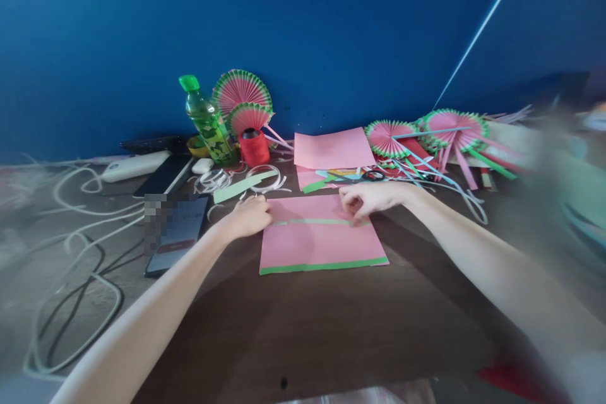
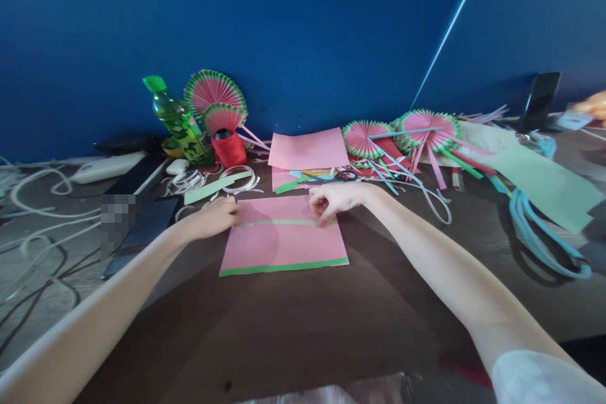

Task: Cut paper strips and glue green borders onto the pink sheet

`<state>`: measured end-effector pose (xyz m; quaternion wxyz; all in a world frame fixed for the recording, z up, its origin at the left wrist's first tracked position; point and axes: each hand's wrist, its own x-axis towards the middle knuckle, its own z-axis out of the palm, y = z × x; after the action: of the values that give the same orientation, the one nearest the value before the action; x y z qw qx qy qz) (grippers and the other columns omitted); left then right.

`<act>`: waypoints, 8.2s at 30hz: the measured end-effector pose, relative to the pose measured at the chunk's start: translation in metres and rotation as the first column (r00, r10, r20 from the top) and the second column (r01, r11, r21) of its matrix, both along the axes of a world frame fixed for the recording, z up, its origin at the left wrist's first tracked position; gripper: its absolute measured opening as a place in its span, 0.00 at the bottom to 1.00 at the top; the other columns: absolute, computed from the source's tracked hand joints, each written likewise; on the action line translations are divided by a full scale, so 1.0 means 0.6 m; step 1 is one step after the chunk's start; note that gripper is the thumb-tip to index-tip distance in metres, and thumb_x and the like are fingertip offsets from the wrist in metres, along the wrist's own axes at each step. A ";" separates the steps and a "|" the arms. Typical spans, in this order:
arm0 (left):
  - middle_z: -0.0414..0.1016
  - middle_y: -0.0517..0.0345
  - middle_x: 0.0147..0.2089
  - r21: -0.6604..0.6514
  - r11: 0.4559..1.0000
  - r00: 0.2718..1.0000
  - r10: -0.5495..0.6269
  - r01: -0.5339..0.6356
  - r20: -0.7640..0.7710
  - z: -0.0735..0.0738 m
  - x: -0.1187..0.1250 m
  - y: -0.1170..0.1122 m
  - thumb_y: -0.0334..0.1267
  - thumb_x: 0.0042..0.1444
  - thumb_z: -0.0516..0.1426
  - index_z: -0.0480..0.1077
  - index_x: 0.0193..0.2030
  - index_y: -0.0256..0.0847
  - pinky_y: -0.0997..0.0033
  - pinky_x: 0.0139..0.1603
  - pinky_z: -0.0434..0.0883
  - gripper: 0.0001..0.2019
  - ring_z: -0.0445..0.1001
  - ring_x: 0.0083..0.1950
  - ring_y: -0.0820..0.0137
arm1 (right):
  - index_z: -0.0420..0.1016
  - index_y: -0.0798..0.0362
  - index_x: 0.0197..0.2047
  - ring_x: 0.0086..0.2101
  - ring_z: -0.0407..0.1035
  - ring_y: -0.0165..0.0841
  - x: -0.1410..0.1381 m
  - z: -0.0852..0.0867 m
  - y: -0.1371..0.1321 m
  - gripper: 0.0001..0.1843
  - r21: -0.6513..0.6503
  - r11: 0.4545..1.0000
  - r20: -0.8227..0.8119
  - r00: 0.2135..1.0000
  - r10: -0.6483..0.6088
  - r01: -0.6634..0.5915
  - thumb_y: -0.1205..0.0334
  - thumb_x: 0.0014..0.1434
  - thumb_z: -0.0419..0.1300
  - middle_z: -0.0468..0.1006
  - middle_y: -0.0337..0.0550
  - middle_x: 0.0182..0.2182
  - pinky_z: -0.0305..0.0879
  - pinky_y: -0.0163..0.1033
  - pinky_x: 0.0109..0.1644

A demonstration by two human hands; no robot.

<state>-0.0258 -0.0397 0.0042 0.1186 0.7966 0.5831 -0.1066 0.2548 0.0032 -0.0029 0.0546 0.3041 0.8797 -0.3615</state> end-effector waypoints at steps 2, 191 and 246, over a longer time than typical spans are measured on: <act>0.70 0.48 0.39 0.005 1.000 1.000 0.001 -0.001 -0.003 -0.002 0.000 0.001 0.32 0.48 0.47 0.66 0.23 0.39 0.59 0.44 0.64 0.08 0.68 0.45 0.59 | 0.69 0.54 0.24 0.29 0.58 0.28 0.000 0.001 0.000 0.16 0.003 1.000 -0.011 1.000 0.006 -0.006 0.49 0.46 0.63 0.59 0.37 0.29 0.58 0.36 0.35; 0.78 0.53 0.35 -0.206 0.955 0.063 0.224 -0.214 0.973 0.044 0.064 -0.002 0.39 0.47 0.60 0.56 0.60 0.32 0.62 0.46 0.71 0.33 0.77 0.38 0.66 | 0.66 0.52 0.33 0.34 0.67 0.30 -0.145 0.045 -0.051 0.04 0.237 0.770 -0.827 0.539 -0.160 0.593 0.71 0.55 0.56 0.72 0.39 0.31 0.65 0.38 0.40; 0.77 0.58 0.29 -0.275 0.937 -0.059 0.268 -0.218 0.962 0.047 0.080 -0.018 0.34 0.46 0.59 0.68 0.42 0.34 0.66 0.40 0.72 0.15 0.76 0.31 0.69 | 0.61 0.51 0.31 0.33 0.63 0.31 -0.141 0.045 -0.050 0.07 0.286 0.795 -0.783 0.609 -0.128 0.535 0.72 0.57 0.51 0.67 0.41 0.31 0.62 0.39 0.39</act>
<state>0.0222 -0.0504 0.0326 0.5259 0.5161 0.4555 0.4996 0.1703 -0.0266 0.0238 -0.4504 0.3011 0.8118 -0.2178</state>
